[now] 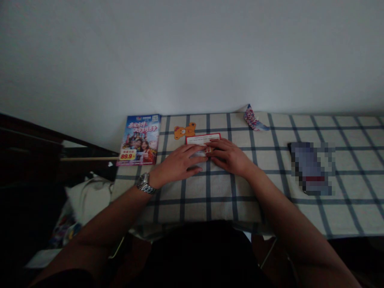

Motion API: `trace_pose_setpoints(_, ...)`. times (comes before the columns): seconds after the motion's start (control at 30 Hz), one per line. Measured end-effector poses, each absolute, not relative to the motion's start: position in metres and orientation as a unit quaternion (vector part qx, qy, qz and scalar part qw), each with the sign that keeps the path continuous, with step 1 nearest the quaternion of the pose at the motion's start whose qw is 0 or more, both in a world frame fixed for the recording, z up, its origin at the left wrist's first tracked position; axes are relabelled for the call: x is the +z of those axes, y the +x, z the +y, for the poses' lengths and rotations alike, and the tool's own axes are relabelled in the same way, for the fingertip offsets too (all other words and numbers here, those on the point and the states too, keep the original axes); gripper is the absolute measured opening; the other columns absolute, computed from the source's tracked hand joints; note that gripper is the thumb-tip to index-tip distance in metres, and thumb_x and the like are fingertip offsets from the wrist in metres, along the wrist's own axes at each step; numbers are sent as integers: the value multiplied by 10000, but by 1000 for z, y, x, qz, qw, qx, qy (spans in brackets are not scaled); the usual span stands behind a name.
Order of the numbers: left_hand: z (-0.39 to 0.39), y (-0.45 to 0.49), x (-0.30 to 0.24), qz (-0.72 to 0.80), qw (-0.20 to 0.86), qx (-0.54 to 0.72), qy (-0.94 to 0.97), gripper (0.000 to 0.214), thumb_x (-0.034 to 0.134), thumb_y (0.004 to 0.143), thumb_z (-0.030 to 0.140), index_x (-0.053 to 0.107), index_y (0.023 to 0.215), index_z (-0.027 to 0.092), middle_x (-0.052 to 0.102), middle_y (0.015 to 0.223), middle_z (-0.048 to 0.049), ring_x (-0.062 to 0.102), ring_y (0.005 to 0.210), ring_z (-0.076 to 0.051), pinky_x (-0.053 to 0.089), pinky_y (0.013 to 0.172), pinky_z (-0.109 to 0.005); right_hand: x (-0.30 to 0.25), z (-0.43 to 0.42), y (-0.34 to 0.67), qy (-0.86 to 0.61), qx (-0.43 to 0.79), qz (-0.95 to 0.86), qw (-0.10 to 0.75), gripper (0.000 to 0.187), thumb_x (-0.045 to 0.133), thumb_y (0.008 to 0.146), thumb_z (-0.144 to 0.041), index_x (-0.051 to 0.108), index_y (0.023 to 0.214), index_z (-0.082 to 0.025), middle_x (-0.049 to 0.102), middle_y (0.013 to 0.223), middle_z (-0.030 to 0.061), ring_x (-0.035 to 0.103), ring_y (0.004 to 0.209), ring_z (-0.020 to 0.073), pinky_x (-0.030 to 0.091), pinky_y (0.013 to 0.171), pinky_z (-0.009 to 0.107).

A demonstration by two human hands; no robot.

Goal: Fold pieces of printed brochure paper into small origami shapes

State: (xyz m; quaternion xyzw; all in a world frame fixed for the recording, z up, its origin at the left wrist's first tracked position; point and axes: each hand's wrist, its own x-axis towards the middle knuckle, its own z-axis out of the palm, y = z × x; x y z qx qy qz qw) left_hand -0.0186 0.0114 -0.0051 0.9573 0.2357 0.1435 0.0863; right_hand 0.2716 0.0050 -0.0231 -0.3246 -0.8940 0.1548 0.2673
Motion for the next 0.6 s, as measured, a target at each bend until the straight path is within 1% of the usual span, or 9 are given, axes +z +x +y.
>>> trace_pose_setpoints(0.23,11,-20,-6,236,96,142,956,420,593,1077,444,613,1456,266,483,1618,-105,449,1491,-306,441,1240,-533,-24,6,271,-320,153,-893,278,281,698,979,-226,772,1245,-286,669,1508,100,616,1416,339,462,1218,633)
trace_pose_setpoints(0.4,11,-20,-6,238,102,145,955,429,609,1071,443,609,1460,263,482,1622,-105,445,1501,-299,435,1248,-518,-21,4,271,-325,155,-892,275,297,696,980,-223,765,1260,-295,669,1511,93,610,1425,337,456,1222,640)
trace_pose_setpoints(0.5,12,-21,-5,229,109,150,956,442,614,1069,446,594,1476,275,473,1633,-101,444,1505,-293,439,1244,-524,-21,4,271,-327,158,-892,268,294,693,982,-226,761,1260,-293,669,1509,96,611,1424,335,455,1223,644)
trace_pose_setpoints(0.6,11,-21,-4,229,110,158,954,425,630,1060,438,613,1457,289,482,1618,-98,454,1495,-295,445,1236,-530,-22,5,271,-331,164,-890,267,313,695,981,-234,751,1280,-309,670,1509,83,614,1420,334,451,1226,650)
